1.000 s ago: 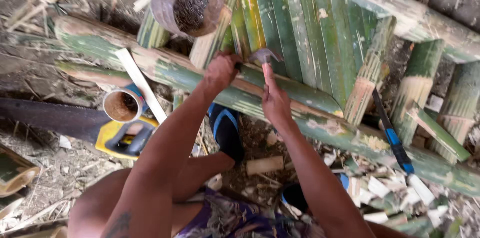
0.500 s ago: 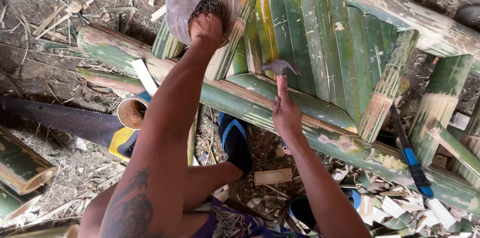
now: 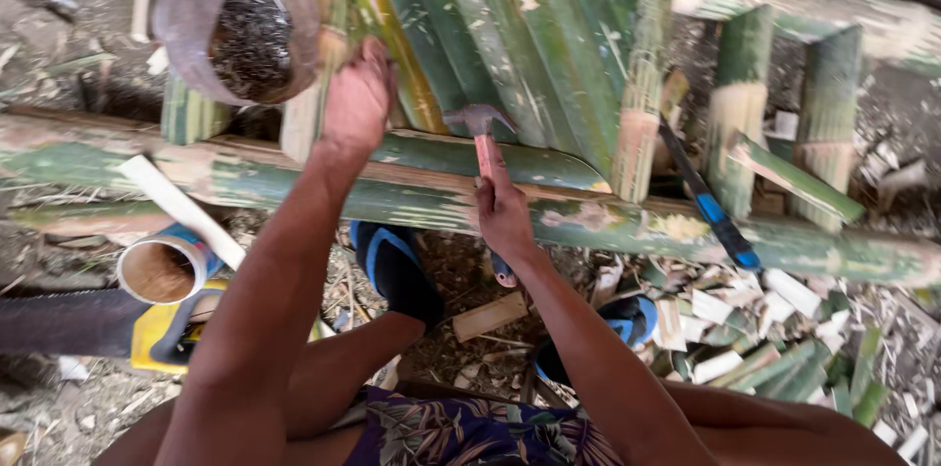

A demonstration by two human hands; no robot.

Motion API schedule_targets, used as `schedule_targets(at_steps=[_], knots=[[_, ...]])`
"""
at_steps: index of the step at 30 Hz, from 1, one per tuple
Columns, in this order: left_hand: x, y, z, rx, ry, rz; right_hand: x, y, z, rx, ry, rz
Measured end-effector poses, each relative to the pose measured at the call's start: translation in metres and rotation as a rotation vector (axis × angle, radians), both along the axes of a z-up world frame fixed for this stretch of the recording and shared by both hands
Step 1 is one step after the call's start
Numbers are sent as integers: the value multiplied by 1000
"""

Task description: The person assembles a bamboo structure by splitting bamboo poles into slats using a machete and securing them to a frame with a hammer and nails. The person repeatedly cuts, positions, and fastens bamboo pieces to build the structure.

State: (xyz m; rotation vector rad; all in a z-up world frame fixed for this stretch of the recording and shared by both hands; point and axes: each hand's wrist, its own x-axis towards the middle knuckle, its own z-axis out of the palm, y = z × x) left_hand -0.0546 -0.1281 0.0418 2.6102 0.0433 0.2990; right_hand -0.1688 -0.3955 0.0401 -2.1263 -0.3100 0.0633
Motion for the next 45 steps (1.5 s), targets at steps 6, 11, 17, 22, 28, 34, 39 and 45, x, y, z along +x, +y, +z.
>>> schedule_targets(at_steps=[6,11,17,22,28,34,39,45], knots=[[-31,-157,-47,-399,-183,-236,-25,-115,13,-82,85,-175],[-41,-218,-53,-573,16,-230,-37,-173,33,-221,99,-224],[-41,-238,-35,-256,149,-59,-33,-176,54,-226,173,-159],[-38,-239,-33,-272,185,-75,-24,-162,81,-231,19,-58],[-41,-237,-46,-250,175,-89,-2,-144,82,-514,116,-23],[-34,-238,-61,-299,183,-89,2,-143,62,-369,-175,-31],[-29,-211,-48,-256,194,-258,3,-144,64,-446,62,-44],[-63,-186,-36,-126,215,-262,0,-140,63,-395,22,-16]])
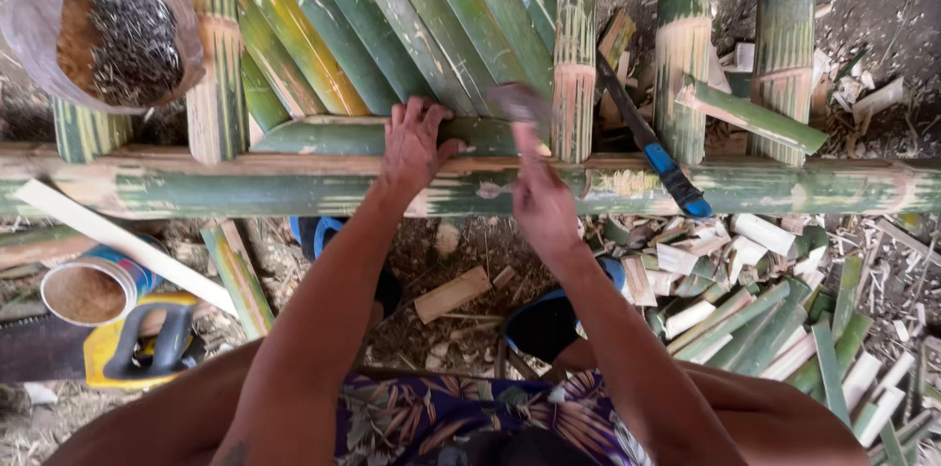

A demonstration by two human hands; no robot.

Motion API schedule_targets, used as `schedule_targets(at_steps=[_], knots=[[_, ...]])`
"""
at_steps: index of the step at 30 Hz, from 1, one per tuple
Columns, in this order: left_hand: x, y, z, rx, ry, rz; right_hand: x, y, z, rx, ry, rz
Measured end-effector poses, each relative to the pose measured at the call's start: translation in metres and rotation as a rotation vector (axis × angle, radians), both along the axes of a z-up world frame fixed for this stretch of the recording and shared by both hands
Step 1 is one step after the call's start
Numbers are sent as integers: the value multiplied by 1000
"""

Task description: The person assembles a bamboo structure by splitting bamboo poles into slats using a machete and securing them to a frame with a hammer and nails. The person repeatedly cuts, positions, and fastens bamboo pieces to build the structure.

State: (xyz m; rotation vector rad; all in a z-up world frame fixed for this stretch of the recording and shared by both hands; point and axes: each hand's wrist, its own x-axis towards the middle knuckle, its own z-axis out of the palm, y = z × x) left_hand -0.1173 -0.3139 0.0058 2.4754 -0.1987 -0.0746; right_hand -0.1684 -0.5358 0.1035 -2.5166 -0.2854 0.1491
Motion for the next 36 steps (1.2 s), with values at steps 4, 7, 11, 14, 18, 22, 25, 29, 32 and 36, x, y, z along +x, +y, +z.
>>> schedule_targets(at_steps=[4,7,11,14,18,22,25,29,32,36], knots=[[12,3,17,-8,-31,-13,16,2,0,-105,209,-76],[7,0,12,-34,-41,0,9,-3,-9,201,-275,-87],[1,-1,10,-31,-36,8,5,1,-17,46,-176,17],[12,0,15,-15,-7,29,19,10,-18,-62,14,-8],[6,-1,10,-68,-69,24,8,8,-20,58,-322,1],[-3,-2,9,-43,-54,38,-3,0,-20,-145,39,6],[8,1,3,-44,-76,33,13,0,-25,-16,-59,-23],[4,2,-31,-27,-84,17,10,-11,-38,-232,106,-19],[28,9,-47,103,99,-100,-2,-21,-43,-264,-5,-52],[37,4,-27,68,-155,-60,-42,-45,-28,-204,-116,-126]])
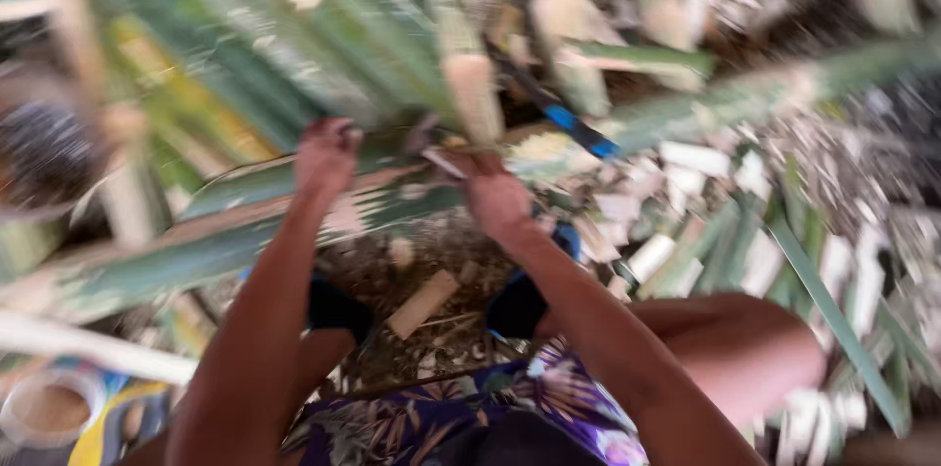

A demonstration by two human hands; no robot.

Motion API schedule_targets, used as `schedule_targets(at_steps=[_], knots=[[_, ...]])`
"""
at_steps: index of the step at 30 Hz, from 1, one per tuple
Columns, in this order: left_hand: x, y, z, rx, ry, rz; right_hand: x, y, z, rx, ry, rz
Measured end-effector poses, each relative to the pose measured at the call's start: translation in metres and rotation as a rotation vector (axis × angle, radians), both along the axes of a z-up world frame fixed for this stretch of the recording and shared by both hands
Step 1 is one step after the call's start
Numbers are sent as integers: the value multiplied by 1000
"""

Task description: The person assembles a bamboo structure by splitting bamboo poles into slats using a machete and securing them to a frame with a hammer and nails. The person repeatedly cuts, positions, and fastens bamboo pieces to build the structure.

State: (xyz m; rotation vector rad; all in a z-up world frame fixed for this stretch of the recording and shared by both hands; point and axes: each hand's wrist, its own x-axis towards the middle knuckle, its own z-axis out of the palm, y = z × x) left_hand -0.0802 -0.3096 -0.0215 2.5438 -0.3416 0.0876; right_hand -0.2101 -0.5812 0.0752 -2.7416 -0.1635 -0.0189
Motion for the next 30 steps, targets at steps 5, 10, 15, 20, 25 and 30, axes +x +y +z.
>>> schedule_targets(at_steps=[5,10,15,20,25,30], knots=[[-29,-113,91,-331,-17,-227,-23,-35,81,41,-97,-99],[-80,-264,187,-382,98,-673,-82,-130,208,160,-39,-252],[-140,-383,264,-200,305,-1095,-196,-208,255,290,-392,-418],[-184,-472,307,34,318,-1310,-289,-269,153,753,-375,-971],[-229,-511,305,209,218,-1512,-336,-264,3,202,396,-1282],[-272,-526,274,546,264,-1538,-344,-206,-77,464,372,-1153]])
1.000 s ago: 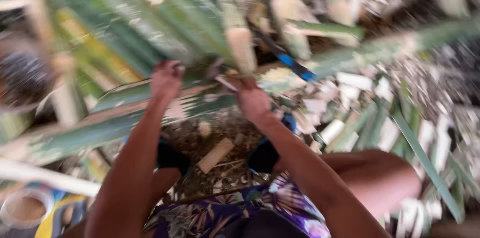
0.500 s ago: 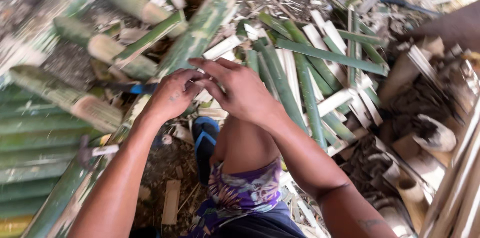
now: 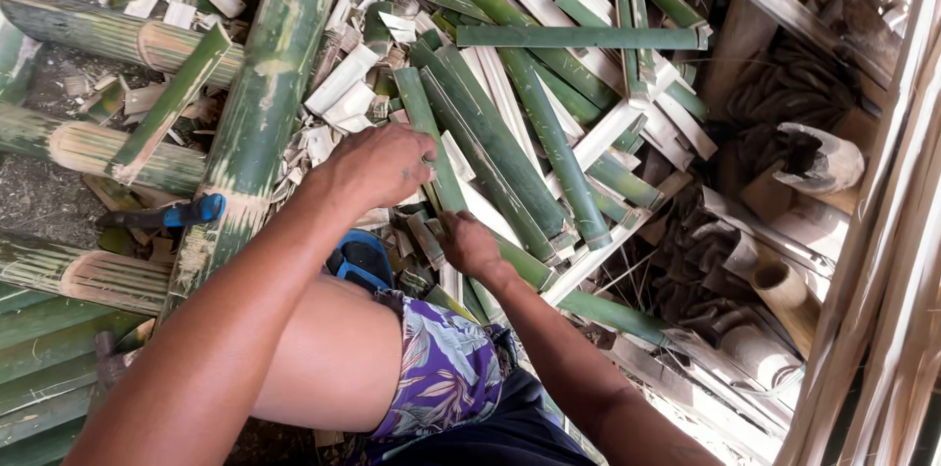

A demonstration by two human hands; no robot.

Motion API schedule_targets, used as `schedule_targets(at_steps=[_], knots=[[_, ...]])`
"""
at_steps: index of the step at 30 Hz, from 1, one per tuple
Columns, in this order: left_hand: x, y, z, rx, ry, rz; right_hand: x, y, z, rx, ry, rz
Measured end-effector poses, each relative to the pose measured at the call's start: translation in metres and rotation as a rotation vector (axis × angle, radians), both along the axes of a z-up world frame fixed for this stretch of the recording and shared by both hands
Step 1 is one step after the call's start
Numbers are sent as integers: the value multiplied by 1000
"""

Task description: The person assembles a bamboo structure by splitting bamboo poles into slats using a machete and securing them to a frame with a hammer and nails. The person repeatedly cuts, positions, and fastens bamboo pieces to build the structure.

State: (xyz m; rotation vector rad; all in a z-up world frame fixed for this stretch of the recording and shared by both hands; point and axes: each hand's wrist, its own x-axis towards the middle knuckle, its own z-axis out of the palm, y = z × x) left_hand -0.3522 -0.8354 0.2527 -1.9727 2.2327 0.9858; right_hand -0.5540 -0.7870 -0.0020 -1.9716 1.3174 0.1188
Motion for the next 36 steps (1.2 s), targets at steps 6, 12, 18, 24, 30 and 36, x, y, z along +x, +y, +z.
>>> schedule_targets(at_steps=[6,12,18,24,30,36], knots=[[-18,-1,-12,15,-45,-52,-56,-66,-17,-532,158,-374],[24,14,2,77,-103,92,-83,-96,-34,-138,168,-601],[88,53,13,-60,-123,207,-56,-92,15,-278,-112,-550],[143,122,-3,-181,-256,328,39,-70,135,-454,-238,-181],[198,209,-35,-577,-630,293,171,-35,216,-538,-344,433],[244,319,-83,-661,-445,650,322,23,236,-579,-426,1095]])
